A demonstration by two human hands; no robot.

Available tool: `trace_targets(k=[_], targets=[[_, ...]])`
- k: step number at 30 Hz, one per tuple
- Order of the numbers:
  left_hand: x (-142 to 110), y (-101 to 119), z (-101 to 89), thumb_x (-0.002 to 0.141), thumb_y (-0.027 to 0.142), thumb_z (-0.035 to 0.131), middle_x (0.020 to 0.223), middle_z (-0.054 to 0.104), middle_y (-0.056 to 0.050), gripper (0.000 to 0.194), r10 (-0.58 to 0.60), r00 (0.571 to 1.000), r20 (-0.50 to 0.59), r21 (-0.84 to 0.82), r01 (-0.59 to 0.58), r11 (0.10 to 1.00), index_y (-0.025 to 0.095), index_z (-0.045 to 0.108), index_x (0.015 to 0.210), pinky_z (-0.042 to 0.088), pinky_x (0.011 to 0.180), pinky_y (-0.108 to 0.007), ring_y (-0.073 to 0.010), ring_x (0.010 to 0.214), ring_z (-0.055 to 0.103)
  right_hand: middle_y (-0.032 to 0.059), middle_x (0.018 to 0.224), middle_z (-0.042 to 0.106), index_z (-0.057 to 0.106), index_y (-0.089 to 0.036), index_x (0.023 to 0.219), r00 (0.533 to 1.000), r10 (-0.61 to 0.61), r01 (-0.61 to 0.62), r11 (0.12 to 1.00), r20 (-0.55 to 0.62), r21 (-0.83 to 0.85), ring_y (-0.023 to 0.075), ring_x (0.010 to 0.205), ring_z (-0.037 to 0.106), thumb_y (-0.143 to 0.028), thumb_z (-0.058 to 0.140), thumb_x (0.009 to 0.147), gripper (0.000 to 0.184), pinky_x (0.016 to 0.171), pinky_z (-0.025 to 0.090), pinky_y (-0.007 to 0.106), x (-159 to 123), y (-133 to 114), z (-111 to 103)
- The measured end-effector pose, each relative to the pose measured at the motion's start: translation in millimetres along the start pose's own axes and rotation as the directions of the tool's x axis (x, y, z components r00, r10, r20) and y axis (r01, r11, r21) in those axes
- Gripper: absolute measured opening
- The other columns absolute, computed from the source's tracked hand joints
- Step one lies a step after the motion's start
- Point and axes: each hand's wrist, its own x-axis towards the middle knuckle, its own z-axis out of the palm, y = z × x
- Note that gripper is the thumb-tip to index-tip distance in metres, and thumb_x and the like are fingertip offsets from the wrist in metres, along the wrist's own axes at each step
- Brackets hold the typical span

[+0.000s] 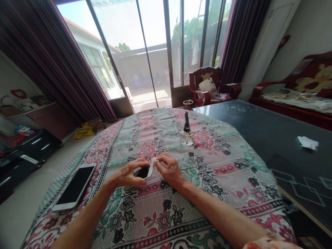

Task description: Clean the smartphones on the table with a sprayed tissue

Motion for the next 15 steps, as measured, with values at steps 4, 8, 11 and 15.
trace_targets(k=[4,8,11,15], targets=[[-1.0,-4.6,-3.9,0.069,0.030,0.070,0.102,0.058,-0.002,0.042,-0.021,0.999,-0.030,-0.012,0.021,1.000,0.020,0.064,0.109,0.044,0.086,-0.031,-0.0169,0.091,0.053,0.0051,0.089,0.063,0.066,-0.020,0.081,0.999,-0.007,0.005,0.999,0.044,0.051,0.0168,0.084,0.061,-0.023,0.059,0.083,0.008,0.078,0.049,0.029,-8.3,-17.8,-0.6],[-1.4,-7.2,-4.5,0.069,0.032,0.070,0.104,0.058,-0.002,0.043,-0.036,0.998,-0.050,0.019,0.037,0.999,0.021,0.064,0.109,0.044,0.087,-0.032,-0.0181,0.093,0.053,0.0053,0.090,0.063,0.066,-0.020,0.081,0.998,-0.010,0.006,0.998,0.065,0.065,0.0168,0.084,0.061,-0.022,0.060,0.083,0.007,0.077,0.049,0.029,-11.2,-24.4,-1.1],[-0.8,-2.8,-3.1,0.069,0.033,0.069,0.101,0.058,-0.002,0.043,-0.037,0.999,-0.027,0.022,0.038,0.999,0.021,0.064,0.110,0.045,0.085,-0.032,-0.0185,0.092,0.054,0.0049,0.088,0.063,0.066,-0.020,0.081,0.999,-0.014,0.011,0.999,0.050,0.046,0.0168,0.083,0.061,-0.022,0.060,0.083,0.007,0.077,0.050,0.029,-6.8,-17.6,-2.1],[0.7,4.9,-0.7,0.069,0.033,0.070,0.101,0.058,-0.003,0.042,-0.011,1.000,-0.004,-0.001,0.011,1.000,0.022,0.065,0.109,0.044,0.085,-0.032,-0.0196,0.094,0.053,0.0049,0.086,0.063,0.065,-0.020,0.079,1.000,-0.012,0.011,1.000,0.007,0.013,0.0172,0.082,0.061,-0.023,0.060,0.083,0.008,0.077,0.050,0.030,0.4,-3.9,-3.3]])
